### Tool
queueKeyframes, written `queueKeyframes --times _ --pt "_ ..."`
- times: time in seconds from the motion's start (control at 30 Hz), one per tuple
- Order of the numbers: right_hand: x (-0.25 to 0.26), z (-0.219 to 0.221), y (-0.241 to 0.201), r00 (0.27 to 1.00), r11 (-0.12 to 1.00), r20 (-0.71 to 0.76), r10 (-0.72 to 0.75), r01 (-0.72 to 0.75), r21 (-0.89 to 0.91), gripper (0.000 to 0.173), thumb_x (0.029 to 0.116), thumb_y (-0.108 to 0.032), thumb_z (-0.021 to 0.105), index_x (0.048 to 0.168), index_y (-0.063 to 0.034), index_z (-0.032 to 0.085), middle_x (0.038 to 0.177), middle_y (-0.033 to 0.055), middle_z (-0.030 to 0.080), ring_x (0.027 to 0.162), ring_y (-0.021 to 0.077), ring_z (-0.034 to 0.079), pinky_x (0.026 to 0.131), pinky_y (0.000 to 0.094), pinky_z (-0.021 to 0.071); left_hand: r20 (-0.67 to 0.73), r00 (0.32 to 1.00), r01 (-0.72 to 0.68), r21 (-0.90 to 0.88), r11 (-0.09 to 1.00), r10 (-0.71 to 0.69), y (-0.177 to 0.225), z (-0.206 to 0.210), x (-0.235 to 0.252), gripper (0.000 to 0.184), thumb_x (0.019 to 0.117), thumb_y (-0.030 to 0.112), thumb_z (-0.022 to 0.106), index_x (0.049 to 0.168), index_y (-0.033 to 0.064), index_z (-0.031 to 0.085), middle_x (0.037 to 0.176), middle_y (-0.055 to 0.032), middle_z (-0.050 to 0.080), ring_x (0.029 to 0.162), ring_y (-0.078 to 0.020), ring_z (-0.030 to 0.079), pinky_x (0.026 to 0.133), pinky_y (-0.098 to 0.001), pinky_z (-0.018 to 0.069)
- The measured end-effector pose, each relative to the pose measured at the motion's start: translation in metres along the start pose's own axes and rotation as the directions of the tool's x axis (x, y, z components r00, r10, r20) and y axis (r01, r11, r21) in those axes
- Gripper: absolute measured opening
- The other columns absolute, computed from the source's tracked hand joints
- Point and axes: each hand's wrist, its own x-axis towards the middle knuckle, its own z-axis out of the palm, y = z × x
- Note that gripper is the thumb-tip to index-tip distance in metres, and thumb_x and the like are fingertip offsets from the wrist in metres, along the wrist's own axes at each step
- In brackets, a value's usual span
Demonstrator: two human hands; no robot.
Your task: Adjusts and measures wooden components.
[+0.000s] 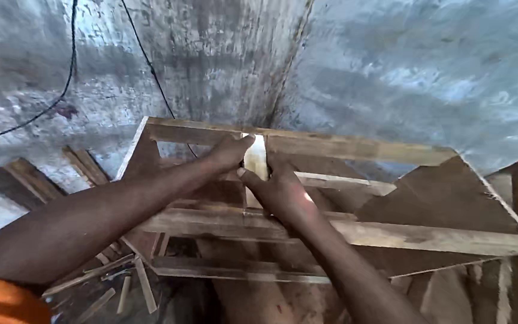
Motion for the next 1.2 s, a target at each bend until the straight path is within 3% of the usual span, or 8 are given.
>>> queueKeyframes --times 0.03,0.13,0.23,0.43,0.6,0.8,1.03,1.2 --pt "-0.006 -0.008 0.004 0.999 0.997 0.036 -0.018 0.021 -0.074 0.061 0.0964 -0.053 0.066 0.141 -0.0136 0.052 0.113 0.0105 0.068 0.097 0.0228 0.07 0.084 0.0502 0.0595 -0.017 1.0 0.004 0.004 1.0 -0.004 -0.001 0.001 0.001 0.06 0.1066 0.052 0.045 0.123 -0.0027 0.061 0.107 -0.0183 0.071 0.095 -0.0257 0.071 0.085 -0.0472 0.0595" --pt "-0.031 -0.033 0.019 0.983 0.973 0.176 -0.058 0.095 -0.209 0.04 0.1017 -0.055 0.055 0.101 -0.0173 0.068 0.071 0.0025 0.063 0.058 0.0175 0.061 0.051 0.0408 0.0527 -0.033 0.999 -0.029 -0.048 0.998 0.027 -0.003 0.004 -0.001 0.056 0.1076 0.049 0.045 0.125 -0.0031 0.058 0.107 -0.0174 0.071 0.095 -0.0241 0.072 0.085 -0.0447 0.0607" --pt "-0.05 -0.047 0.032 0.947 0.972 0.306 -0.101 0.16 -0.174 0.03 0.1035 -0.046 0.056 0.1 -0.0194 0.069 0.062 0.0004 0.057 0.047 0.0157 0.051 0.04 0.0343 0.0435 -0.035 0.997 -0.075 -0.074 0.994 0.072 -0.007 0.007 -0.001 0.053 0.1086 0.046 0.044 0.124 -0.003 0.059 0.107 -0.0172 0.072 0.093 -0.0234 0.073 0.083 -0.0436 0.0616" --pt "-0.048 -0.043 0.03 0.952 0.984 0.293 -0.082 0.124 -0.129 0.027 0.1054 -0.04 0.055 0.103 -0.0174 0.07 0.067 0.0016 0.059 0.053 0.0165 0.054 0.046 0.0355 0.0462 -0.051 0.99 -0.132 -0.069 0.989 0.129 -0.013 0.008 0.001 0.052 0.1088 0.045 0.044 0.116 -0.0035 0.062 0.101 -0.0161 0.072 0.089 -0.0227 0.073 0.081 -0.0431 0.0618" --pt "-0.046 -0.033 0.026 0.969 0.931 0.246 0.014 0.077 -0.357 0.025 0.1035 -0.042 0.059 0.101 -0.0186 0.068 0.069 0.0011 0.061 0.057 0.0185 0.059 0.052 0.0444 0.0518 -0.08 0.98 -0.18 0.025 0.983 0.181 -0.019 0.01 0.001 0.051 0.1089 0.044 0.045 0.116 -0.0029 0.061 0.102 -0.0171 0.069 0.093 -0.0233 0.07 0.086 -0.0453 0.0591" --pt "-0.043 -0.035 0.025 0.968 0.961 0.241 0.076 -0.006 -0.276 0.027 0.1 -0.041 0.064 0.086 -0.018 0.065 0.059 0.0009 0.054 0.048 0.0174 0.051 0.043 0.0392 0.0425 -0.03 0.982 -0.187 0.032 0.982 0.188 -0.021 0.007 0.005 0.053 0.11 0.045 0.04 0.108 -0.0028 0.063 0.097 -0.0156 0.071 0.087 -0.0221 0.071 0.08 -0.0442 0.0602" --pt "-0.049 -0.033 0.028 0.978 0.954 0.189 0.09 -0.03 -0.299 0.025 0.0959 -0.048 0.066 0.1 -0.0236 0.068 0.062 -0.0024 0.059 0.048 0.0168 0.054 0.041 0.0404 0.0446 -0.021 0.984 -0.18 -0.037 0.983 0.179 -0.02 0.008 0.005 0.049 0.1107 0.041 0.041 0.11 -0.0027 0.062 0.1 -0.0145 0.074 0.088 -0.0217 0.073 0.081 -0.0424 0.0615" --pt "-0.049 -0.031 0.028 0.984 0.956 0.167 0.068 -0.016 -0.292 0.026 0.0947 -0.048 0.067 0.091 -0.022 0.066 0.059 -0.0011 0.055 0.046 0.0171 0.052 0.04 0.0397 0.0429 -0.031 0.985 -0.169 -0.03 0.985 0.168 -0.021 0.008 0.005 0.051 0.1099 0.045 0.041 0.112 -0.0015 0.062 0.101 -0.0149 0.073 0.089 -0.0227 0.073 0.082 -0.0443 0.0612"
